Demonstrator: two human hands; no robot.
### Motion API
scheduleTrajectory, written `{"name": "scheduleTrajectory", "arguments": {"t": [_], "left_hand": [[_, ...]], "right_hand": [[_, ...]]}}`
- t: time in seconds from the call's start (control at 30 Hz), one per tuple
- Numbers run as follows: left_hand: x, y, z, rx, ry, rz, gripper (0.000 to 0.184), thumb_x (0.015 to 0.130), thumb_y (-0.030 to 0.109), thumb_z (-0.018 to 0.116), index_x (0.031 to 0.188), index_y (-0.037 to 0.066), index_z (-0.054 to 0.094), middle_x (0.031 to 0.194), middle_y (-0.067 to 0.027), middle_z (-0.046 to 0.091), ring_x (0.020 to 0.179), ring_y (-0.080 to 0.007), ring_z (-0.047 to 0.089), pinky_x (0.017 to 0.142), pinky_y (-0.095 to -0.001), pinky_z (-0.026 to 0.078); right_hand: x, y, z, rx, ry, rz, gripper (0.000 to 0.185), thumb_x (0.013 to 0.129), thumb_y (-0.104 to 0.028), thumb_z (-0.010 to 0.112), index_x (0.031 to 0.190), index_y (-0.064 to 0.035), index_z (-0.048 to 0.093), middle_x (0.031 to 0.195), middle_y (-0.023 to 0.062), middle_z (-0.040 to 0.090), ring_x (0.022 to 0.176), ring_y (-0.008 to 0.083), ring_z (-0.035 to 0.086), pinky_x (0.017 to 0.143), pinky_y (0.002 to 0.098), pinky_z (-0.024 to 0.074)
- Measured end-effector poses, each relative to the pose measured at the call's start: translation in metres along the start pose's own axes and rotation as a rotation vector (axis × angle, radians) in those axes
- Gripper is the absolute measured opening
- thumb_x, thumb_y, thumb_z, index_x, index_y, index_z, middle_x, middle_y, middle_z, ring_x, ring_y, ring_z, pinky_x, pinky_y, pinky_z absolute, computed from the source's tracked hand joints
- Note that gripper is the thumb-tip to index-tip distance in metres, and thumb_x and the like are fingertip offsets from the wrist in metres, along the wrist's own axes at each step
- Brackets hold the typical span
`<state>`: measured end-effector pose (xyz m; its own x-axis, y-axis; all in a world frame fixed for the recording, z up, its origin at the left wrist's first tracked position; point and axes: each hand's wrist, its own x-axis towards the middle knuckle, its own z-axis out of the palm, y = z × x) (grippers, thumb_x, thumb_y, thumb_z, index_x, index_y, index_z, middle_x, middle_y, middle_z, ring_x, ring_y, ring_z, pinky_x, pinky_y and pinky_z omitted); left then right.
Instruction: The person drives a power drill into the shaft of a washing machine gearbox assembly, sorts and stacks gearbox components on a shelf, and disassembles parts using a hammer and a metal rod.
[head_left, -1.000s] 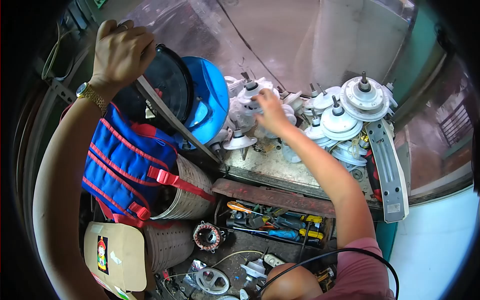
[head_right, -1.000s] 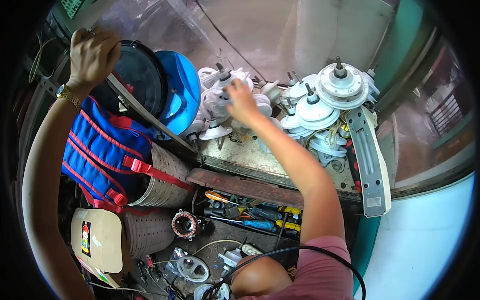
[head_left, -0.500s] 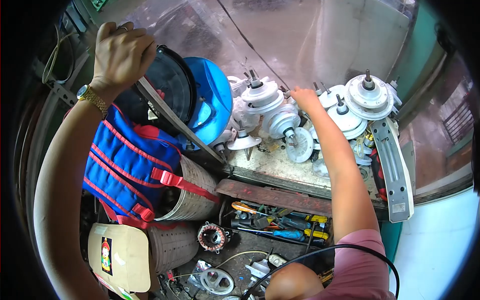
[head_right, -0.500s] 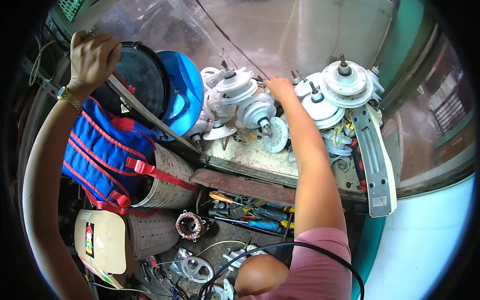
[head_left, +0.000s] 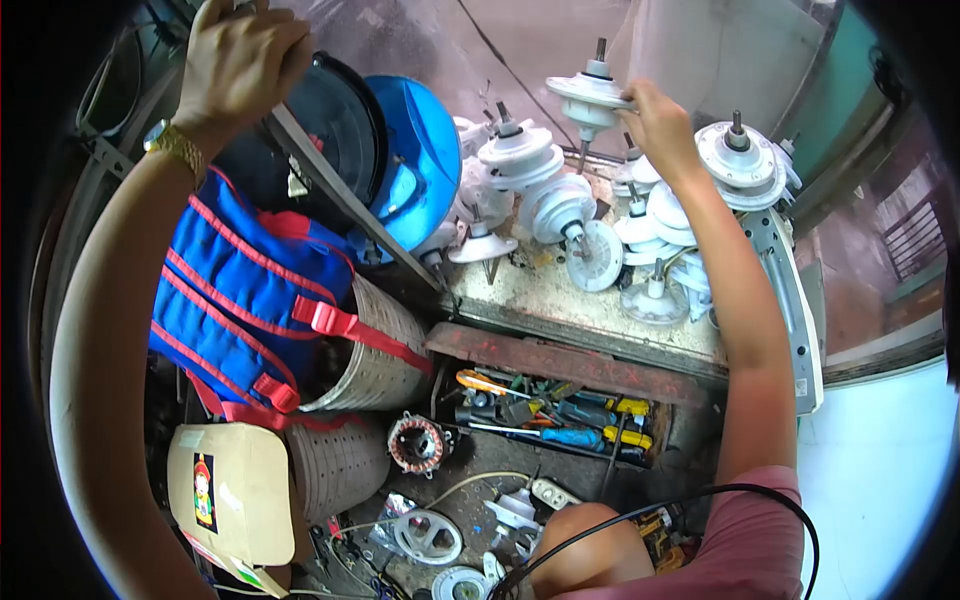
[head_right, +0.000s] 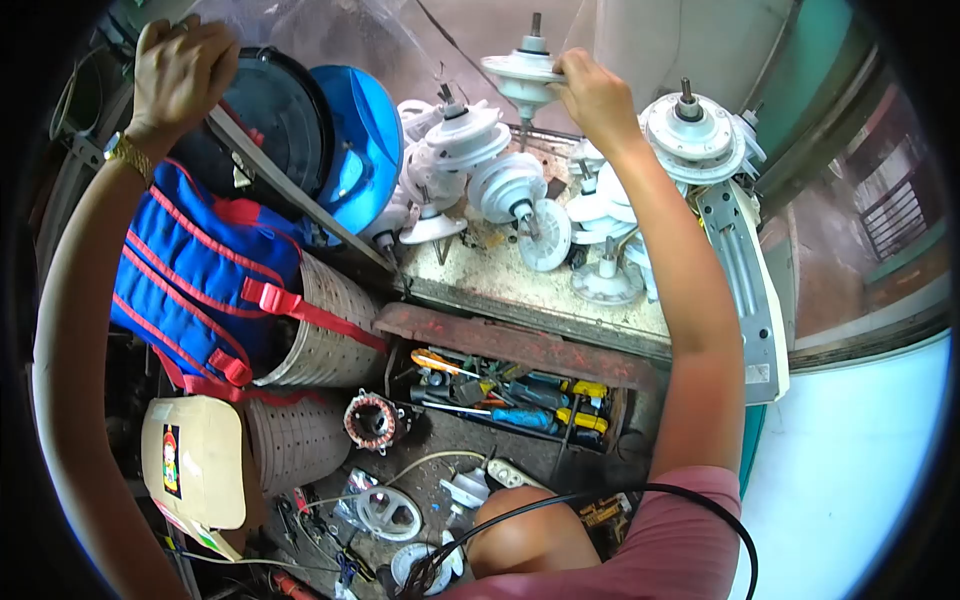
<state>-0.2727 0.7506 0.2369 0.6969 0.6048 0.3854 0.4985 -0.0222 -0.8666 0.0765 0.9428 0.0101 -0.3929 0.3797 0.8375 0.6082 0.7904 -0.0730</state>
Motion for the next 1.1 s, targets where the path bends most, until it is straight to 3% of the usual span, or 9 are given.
{"name": "scheduleTrajectory", "arguments": {"t": [0.13,0.2,0.23,0.43,0.57,0.73,0.97,1.0,1.1], "left_hand": [[0.008,0.015,-0.016,-0.018,0.096,-0.013,0.016,0.061,0.020,0.062,0.053,0.013,0.050,0.054,-0.0015,0.051,0.059,-0.0217,0.050,0.069,-0.0381,0.032],[0.008,0.019,-0.016,-0.015,0.092,-0.024,0.015,0.062,0.020,0.062,0.054,0.013,0.051,0.056,-0.0012,0.053,0.060,-0.0214,0.051,0.070,-0.0384,0.033],[0.009,0.020,-0.017,-0.003,0.092,-0.029,0.015,0.062,0.021,0.063,0.055,0.013,0.052,0.056,-0.0011,0.053,0.061,-0.0212,0.051,0.070,-0.0386,0.033],[0.011,0.025,-0.024,-0.019,0.083,-0.066,0.015,0.065,0.021,0.062,0.055,0.013,0.054,0.057,-0.0014,0.054,0.061,-0.0215,0.051,0.072,-0.0395,0.034],[-0.005,-0.003,0.008,-0.023,-0.038,-0.056,0.014,0.084,0.022,0.060,0.088,0.011,0.068,0.093,-0.0021,0.069,0.089,-0.0204,0.064,0.083,-0.0346,0.040],[-0.004,-0.005,0.011,-0.035,0.020,-0.031,0.014,0.085,0.021,0.060,0.090,0.011,0.067,0.091,-0.0028,0.068,0.086,-0.0210,0.063,0.080,-0.0342,0.040],[-0.003,0.001,0.010,-0.024,0.054,-0.069,0.013,0.082,0.021,0.057,0.082,0.014,0.067,0.083,0.0001,0.067,0.080,-0.0178,0.062,0.082,-0.0348,0.039],[-0.004,0.000,0.011,-0.027,0.072,-0.057,0.013,0.083,0.021,0.057,0.083,0.013,0.067,0.083,-0.0001,0.067,0.080,-0.0178,0.062,0.082,-0.0347,0.039],[-0.004,0.001,0.012,-0.062,0.092,-0.066,0.014,0.083,0.023,0.057,0.081,0.012,0.065,0.081,-0.0007,0.065,0.080,-0.0180,0.061,0.082,-0.0341,0.038]], "right_hand": [[-0.053,-0.086,-0.043,0.530,0.008,-0.053,0.020,0.079,-0.010,0.071,0.087,-0.0046,0.054,0.082,0.0077,0.061,0.066,0.0176,0.064,0.057,0.0297,0.0532],[-0.099,-0.136,-0.045,0.628,-0.054,-0.195,0.023,0.079,-0.020,0.072,0.086,-0.0066,0.055,0.081,0.0084,0.059,0.068,0.0209,0.062,0.056,0.0303,0.0528],[-0.123,-0.172,-0.053,0.801,-0.194,-0.131,0.020,0.076,-0.009,0.074,0.084,-0.0042,0.057,0.086,0.0104,0.061,0.076,0.0251,0.064,0.063,0.0325,0.0540],[-0.267,-0.334,-0.069,0.965,-0.554,-0.603,0.009,0.081,-0.017,0.058,0.082,-0.0096,0.053,0.090,0.0037,0.056,0.069,0.0146,0.059,0.043,0.0258,0.0487],[-0.352,-0.395,-0.064,1.359,-0.683,-0.583,0.031,0.078,-0.030,0.064,0.089,-0.0057,0.048,0.089,0.0090,0.051,0.066,0.0245,0.059,0.053,0.0373,0.0495],[-0.414,-0.433,-0.073,1.365,-0.888,-0.626,0.031,0.075,-0.026,0.065,0.088,-0.0040,0.047,0.098,0.0135,0.052,0.070,0.0298,0.060,0.056,0.0413,0.0501],[-0.390,-0.437,-0.073,1.590,-0.996,-0.504,0.025,0.074,-0.020,0.064,0.084,-0.0040,0.047,0.087,0.0147,0.053,0.072,0.0363,0.059,0.060,0.0484,0.0471],[-0.359,-0.425,-0.068,1.660,-1.109,-0.435,0.028,0.074,-0.023,0.068,0.088,-0.0048,0.052,0.086,0.0148,0.055,0.078,0.0357,0.059,0.065,0.0479,0.0468],[-0.243,-0.358,-0.050,1.500,-0.781,0.024,0.019,0.071,-0.021,0.072,0.079,-0.0091,0.060,0.076,0.0109,0.058,0.072,0.0306,0.060,0.062,0.0418,0.0480]]}}
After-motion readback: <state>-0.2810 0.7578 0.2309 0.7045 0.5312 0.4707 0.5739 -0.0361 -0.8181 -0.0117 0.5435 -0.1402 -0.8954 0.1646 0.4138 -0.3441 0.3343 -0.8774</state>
